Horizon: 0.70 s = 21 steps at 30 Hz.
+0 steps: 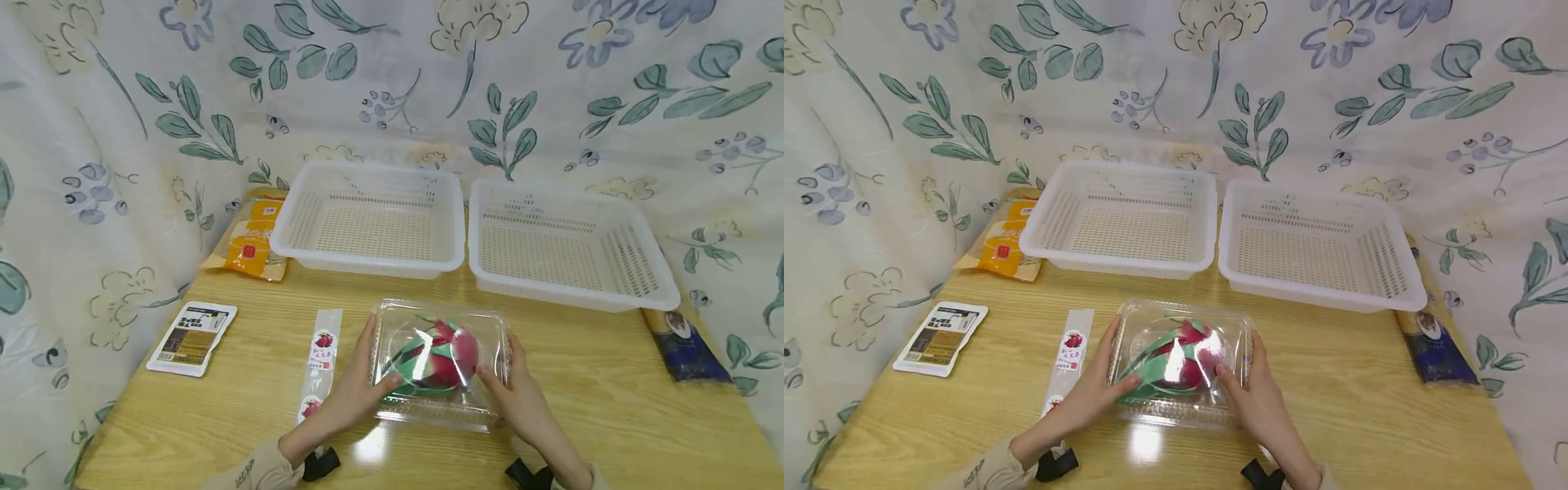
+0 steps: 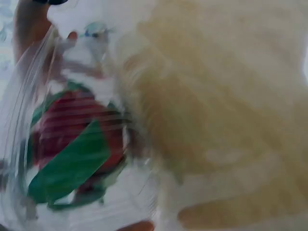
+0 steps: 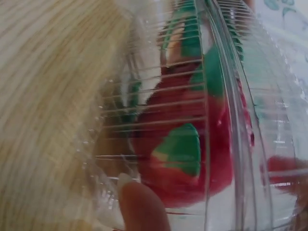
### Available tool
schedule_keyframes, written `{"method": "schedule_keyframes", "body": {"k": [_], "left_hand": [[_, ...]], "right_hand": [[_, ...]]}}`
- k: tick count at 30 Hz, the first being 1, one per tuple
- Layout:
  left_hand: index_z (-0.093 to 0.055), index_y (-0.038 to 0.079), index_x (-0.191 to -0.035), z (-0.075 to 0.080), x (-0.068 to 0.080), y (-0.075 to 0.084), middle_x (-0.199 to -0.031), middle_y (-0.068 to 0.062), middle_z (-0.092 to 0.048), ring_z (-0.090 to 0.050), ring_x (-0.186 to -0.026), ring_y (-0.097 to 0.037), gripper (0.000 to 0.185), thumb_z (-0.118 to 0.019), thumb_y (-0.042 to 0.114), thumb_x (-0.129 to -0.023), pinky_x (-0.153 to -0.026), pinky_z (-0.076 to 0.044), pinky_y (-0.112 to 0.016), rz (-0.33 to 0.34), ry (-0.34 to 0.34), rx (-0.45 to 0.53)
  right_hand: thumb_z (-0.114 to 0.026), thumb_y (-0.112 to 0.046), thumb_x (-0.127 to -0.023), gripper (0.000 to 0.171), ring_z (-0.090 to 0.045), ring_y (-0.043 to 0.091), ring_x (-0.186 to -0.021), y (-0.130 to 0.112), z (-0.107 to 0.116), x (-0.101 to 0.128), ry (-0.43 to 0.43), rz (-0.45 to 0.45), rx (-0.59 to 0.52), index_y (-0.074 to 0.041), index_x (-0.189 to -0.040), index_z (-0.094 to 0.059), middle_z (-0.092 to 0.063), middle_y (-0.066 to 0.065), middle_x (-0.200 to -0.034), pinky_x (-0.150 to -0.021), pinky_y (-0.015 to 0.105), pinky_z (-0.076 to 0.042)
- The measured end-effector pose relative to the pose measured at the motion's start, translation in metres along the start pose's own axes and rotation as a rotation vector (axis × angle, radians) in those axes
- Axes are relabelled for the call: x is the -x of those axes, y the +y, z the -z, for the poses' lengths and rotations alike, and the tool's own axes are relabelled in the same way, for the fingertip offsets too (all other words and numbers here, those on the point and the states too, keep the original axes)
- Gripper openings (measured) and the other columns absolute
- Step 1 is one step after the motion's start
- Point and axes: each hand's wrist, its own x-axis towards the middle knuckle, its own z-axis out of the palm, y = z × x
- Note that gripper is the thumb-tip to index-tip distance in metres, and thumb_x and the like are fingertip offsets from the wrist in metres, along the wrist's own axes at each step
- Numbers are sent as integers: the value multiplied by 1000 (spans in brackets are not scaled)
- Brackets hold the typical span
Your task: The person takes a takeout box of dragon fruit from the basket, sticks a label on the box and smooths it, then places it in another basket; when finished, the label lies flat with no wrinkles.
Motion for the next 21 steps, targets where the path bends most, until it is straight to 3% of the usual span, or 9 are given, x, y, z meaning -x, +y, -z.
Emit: {"method": "schedule_keyframes", "body": {"k": [4,8,12,16,21], "left_hand": [[9,22,-156,8,-1,2,-162,-22,1,-17,-142,-53,103,-68,39,-89,-106,-25,-73,87,-50,-16],[-4,22,-157,19,-1,6,-161,-22,-12,-35,-132,-58,99,-71,37,-87,-97,-40,-70,118,-38,-53],[-26,18,-154,28,1,9,-155,-20,-34,-52,-122,-50,83,-72,31,-86,-85,-54,-57,116,32,-79],[-40,17,-147,37,8,9,-139,-22,-53,-60,-116,-40,65,-69,22,-89,-80,-58,-43,143,142,-13],[-41,14,-146,46,18,7,-133,-26,-57,-58,-121,-39,58,-64,15,-93,-91,-54,-49,179,317,92]], "right_hand": [[-52,-39,-99,86,-51,58,-116,-1,2,0,-17,-11,-22,-5,-155,4,-34,44,-141,-89,65,-49],[-50,-40,-99,86,-49,59,-118,-1,2,-1,-37,-13,-23,-4,-154,5,-30,44,-143,-90,66,-47],[-48,-44,-99,87,-39,61,-126,-2,3,-1,-61,-24,13,-5,-155,8,-24,42,-148,-97,70,-40],[-45,-45,-100,85,-38,61,-126,-3,5,0,-89,-31,33,-7,-155,8,-20,41,-150,-100,71,-35],[-43,-43,-102,81,-45,62,-120,0,9,1,-105,-48,35,-9,-155,8,-21,45,-147,-95,69,-43]]}}
